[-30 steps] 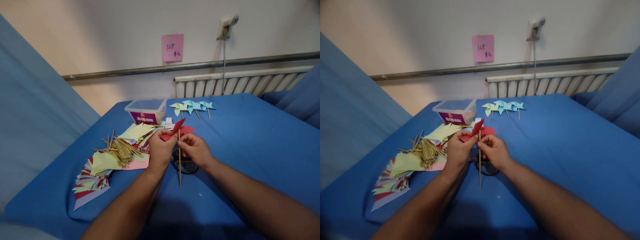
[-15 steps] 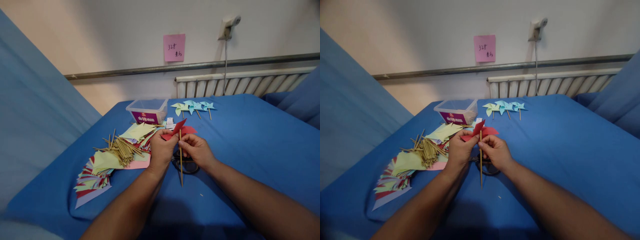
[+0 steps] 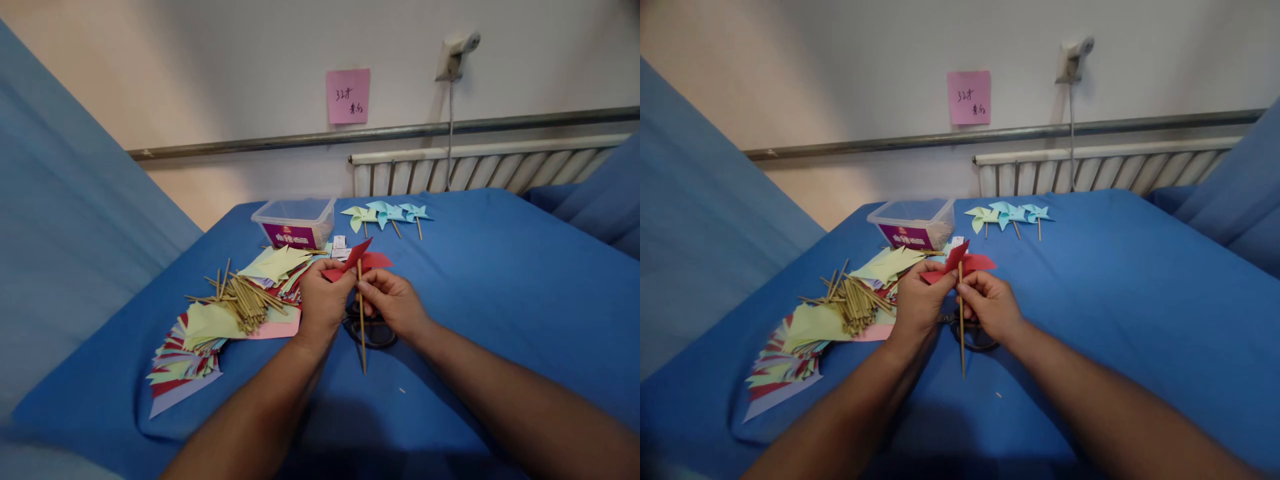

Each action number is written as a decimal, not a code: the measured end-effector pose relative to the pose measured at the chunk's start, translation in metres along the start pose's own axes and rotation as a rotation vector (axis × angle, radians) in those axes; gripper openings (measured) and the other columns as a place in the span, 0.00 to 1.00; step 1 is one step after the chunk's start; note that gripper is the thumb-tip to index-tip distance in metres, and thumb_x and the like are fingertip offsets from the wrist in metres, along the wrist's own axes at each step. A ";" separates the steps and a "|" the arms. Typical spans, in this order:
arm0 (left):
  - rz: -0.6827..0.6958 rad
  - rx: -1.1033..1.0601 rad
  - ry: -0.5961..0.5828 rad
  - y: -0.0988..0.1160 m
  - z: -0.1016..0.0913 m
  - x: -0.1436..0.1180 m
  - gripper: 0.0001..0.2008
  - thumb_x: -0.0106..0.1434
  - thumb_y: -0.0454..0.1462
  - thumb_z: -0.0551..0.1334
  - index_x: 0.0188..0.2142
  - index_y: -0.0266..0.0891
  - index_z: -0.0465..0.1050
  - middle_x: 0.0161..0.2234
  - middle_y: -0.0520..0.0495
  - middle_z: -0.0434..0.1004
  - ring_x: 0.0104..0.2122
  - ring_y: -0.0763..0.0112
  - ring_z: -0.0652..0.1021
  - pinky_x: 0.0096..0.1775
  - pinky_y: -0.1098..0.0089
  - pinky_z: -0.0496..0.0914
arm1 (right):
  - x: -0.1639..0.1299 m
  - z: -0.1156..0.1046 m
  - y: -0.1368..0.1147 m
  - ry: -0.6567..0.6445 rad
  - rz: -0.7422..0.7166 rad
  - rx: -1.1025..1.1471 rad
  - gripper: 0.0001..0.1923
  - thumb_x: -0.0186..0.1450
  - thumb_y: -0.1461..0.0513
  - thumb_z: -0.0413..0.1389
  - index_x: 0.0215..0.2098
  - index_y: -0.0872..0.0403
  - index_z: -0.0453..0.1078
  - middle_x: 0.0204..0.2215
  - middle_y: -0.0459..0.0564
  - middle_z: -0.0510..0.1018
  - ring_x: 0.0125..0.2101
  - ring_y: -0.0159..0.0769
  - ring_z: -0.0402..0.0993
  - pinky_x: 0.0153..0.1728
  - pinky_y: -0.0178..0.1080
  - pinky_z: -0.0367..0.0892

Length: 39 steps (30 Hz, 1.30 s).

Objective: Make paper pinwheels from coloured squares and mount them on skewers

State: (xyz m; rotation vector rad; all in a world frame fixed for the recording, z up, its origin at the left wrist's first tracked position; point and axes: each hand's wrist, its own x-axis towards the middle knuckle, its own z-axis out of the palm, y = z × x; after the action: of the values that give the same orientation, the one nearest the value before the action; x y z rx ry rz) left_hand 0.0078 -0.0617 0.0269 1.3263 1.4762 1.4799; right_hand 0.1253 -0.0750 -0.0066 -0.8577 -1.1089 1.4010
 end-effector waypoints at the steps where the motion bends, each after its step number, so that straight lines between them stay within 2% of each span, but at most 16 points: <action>1: -0.002 -0.006 -0.001 0.000 0.000 0.000 0.11 0.45 0.39 0.70 0.26 0.37 0.71 0.22 0.55 0.72 0.22 0.74 0.70 0.27 0.73 0.63 | 0.000 0.000 0.000 -0.002 0.006 0.004 0.18 0.55 0.48 0.63 0.27 0.53 0.67 0.15 0.38 0.69 0.14 0.25 0.62 0.16 0.30 0.58; 19: 0.014 0.020 -0.004 0.001 -0.002 -0.003 0.13 0.46 0.41 0.70 0.30 0.37 0.73 0.25 0.52 0.74 0.24 0.72 0.73 0.28 0.72 0.66 | -0.003 -0.003 -0.003 -0.057 0.040 0.027 0.16 0.58 0.49 0.61 0.27 0.54 0.70 0.18 0.41 0.72 0.16 0.24 0.62 0.19 0.30 0.58; 28: -0.008 -0.014 -0.003 0.005 -0.003 -0.005 0.15 0.45 0.41 0.71 0.32 0.37 0.73 0.24 0.51 0.76 0.22 0.73 0.73 0.27 0.72 0.66 | -0.005 -0.003 -0.006 -0.095 0.090 0.128 0.16 0.56 0.49 0.63 0.29 0.54 0.71 0.22 0.42 0.74 0.16 0.23 0.61 0.18 0.30 0.56; 39: 0.078 0.035 -0.014 0.006 -0.003 -0.008 0.13 0.47 0.40 0.70 0.32 0.38 0.74 0.29 0.50 0.77 0.26 0.71 0.75 0.32 0.70 0.68 | -0.005 -0.003 -0.004 -0.069 0.069 0.156 0.15 0.58 0.51 0.63 0.29 0.54 0.71 0.20 0.41 0.72 0.16 0.23 0.61 0.19 0.30 0.57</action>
State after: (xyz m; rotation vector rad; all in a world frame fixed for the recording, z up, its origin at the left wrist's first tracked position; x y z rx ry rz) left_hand 0.0080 -0.0709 0.0312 1.4270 1.4625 1.4971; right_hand 0.1302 -0.0800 -0.0038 -0.7459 -1.0146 1.5635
